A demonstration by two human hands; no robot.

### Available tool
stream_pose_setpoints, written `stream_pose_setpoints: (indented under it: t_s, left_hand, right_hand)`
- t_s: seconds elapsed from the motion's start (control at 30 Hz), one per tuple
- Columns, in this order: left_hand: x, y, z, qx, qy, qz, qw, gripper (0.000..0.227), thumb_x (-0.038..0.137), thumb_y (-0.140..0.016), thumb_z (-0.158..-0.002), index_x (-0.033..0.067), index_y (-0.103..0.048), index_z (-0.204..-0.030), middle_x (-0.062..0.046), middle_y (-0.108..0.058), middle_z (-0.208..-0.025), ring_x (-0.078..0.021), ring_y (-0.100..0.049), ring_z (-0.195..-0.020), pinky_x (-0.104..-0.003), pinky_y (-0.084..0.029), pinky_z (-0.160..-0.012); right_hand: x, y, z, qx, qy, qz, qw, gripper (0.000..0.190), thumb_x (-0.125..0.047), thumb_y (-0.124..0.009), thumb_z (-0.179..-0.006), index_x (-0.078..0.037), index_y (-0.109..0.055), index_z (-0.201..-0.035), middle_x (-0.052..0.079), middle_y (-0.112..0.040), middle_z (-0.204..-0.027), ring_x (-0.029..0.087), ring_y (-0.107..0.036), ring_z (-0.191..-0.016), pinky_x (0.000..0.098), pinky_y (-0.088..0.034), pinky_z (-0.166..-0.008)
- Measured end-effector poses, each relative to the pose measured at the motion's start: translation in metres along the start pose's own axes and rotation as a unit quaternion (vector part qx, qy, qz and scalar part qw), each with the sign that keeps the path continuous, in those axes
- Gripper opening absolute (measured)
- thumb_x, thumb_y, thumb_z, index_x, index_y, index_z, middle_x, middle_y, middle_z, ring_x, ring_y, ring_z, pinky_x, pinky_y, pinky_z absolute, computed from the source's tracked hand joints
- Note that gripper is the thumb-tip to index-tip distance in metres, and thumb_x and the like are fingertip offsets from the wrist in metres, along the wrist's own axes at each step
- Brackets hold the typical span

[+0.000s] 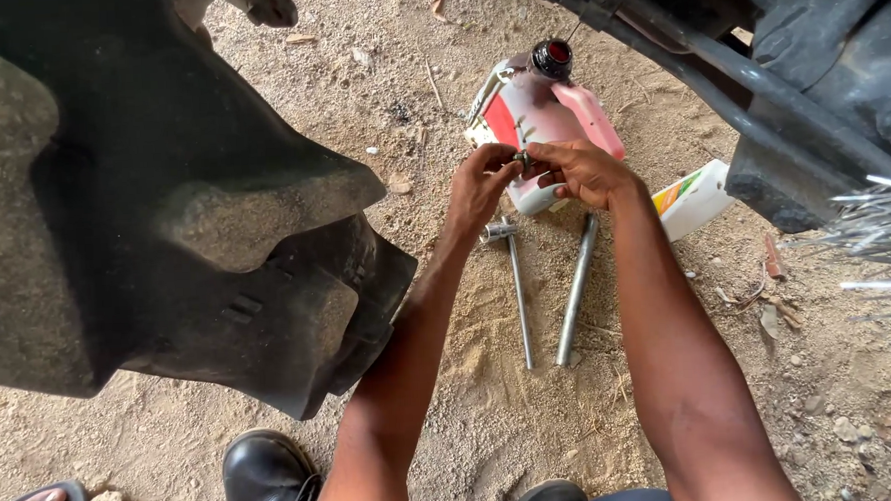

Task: Performing engine maintenance and repairs on a tractor, including draining/handling fluids and adjusting internal mechanical components.

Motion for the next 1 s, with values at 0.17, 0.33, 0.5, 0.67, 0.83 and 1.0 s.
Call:
stream_pose_setpoints:
  t_s: [0.17,0.33,0.5,0.67,0.83,1.0]
  left_hand:
    - [-0.001,-0.005,-0.002,-0.002,-0.06,-0.063,0.996,0.026,0.018,-0.07,-0.095,0.0038,-0.069,-0.116,-0.014,-0.074,-0.114,-0.023,-0.074,-0.102,-0.037,-0.066,-0.084]
    - [0.007,-0.009,-0.002,0.003,-0.089,-0.086,0.992,0.027,0.018,-0.07,-0.095,0.0042,-0.069,-0.118,-0.015,-0.073,-0.117,-0.0222,-0.074,-0.102,-0.036,-0.067,-0.082]
    - [0.0,-0.007,-0.007,0.035,-0.051,0.006,0.998,0.028,0.02,-0.063,-0.1,0.0092,-0.067,-0.126,-0.014,-0.071,-0.126,-0.0235,-0.072,-0.11,-0.038,-0.066,-0.087]
    - [0.011,-0.009,-0.003,0.047,-0.06,0.018,0.997,0.026,0.021,-0.062,-0.102,0.0126,-0.069,-0.125,-0.013,-0.071,-0.128,-0.0234,-0.072,-0.111,-0.038,-0.067,-0.087]
    - [0.02,-0.015,-0.004,0.054,-0.071,0.02,0.996,0.026,0.024,-0.064,-0.101,0.0128,-0.07,-0.124,-0.014,-0.07,-0.126,-0.023,-0.073,-0.108,-0.037,-0.067,-0.08]
    - [0.024,-0.018,-0.005,0.071,-0.081,-0.005,0.994,0.025,0.026,-0.067,-0.099,0.0118,-0.069,-0.119,-0.012,-0.073,-0.119,-0.0221,-0.075,-0.102,-0.034,-0.065,-0.073]
  right_hand:
    - [0.009,0.011,-0.005,-0.03,0.013,-0.058,0.998,0.038,-0.041,-0.073,-0.093,-0.007,-0.069,-0.111,0.001,-0.073,-0.095,0.007,-0.065,-0.077,0.021,-0.048,-0.057]
    - [0.009,0.012,-0.004,-0.031,0.037,-0.106,0.993,0.03,-0.033,-0.076,-0.092,-0.01,-0.068,-0.108,-0.002,-0.07,-0.093,0.005,-0.064,-0.08,0.0203,-0.048,-0.059]
    - [-0.001,0.007,0.008,-0.035,0.064,-0.179,0.981,0.028,-0.026,-0.079,-0.089,-0.011,-0.07,-0.111,-0.004,-0.07,-0.095,0.006,-0.064,-0.081,0.0204,-0.049,-0.063]
    - [-0.007,0.003,0.016,-0.033,0.084,-0.218,0.972,0.024,-0.025,-0.075,-0.09,-0.012,-0.07,-0.11,-0.003,-0.071,-0.095,0.007,-0.066,-0.08,0.0226,-0.053,-0.066]
    - [-0.009,0.0,0.012,-0.038,0.094,-0.261,0.96,0.021,-0.025,-0.072,-0.096,-0.007,-0.07,-0.106,0.001,-0.073,-0.093,0.011,-0.066,-0.079,0.0257,-0.055,-0.067]
    - [-0.009,-0.001,0.01,-0.031,0.09,-0.256,0.962,0.021,-0.024,-0.069,-0.099,-0.005,-0.07,-0.107,0.003,-0.073,-0.092,0.011,-0.067,-0.078,0.0246,-0.056,-0.066]
Point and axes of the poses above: each hand's wrist, its own z-axis away from the middle knuckle, its own y-axis out of the back of the hand, x = y × z, the point moved 1 cm from there along -z, towards the middle knuckle
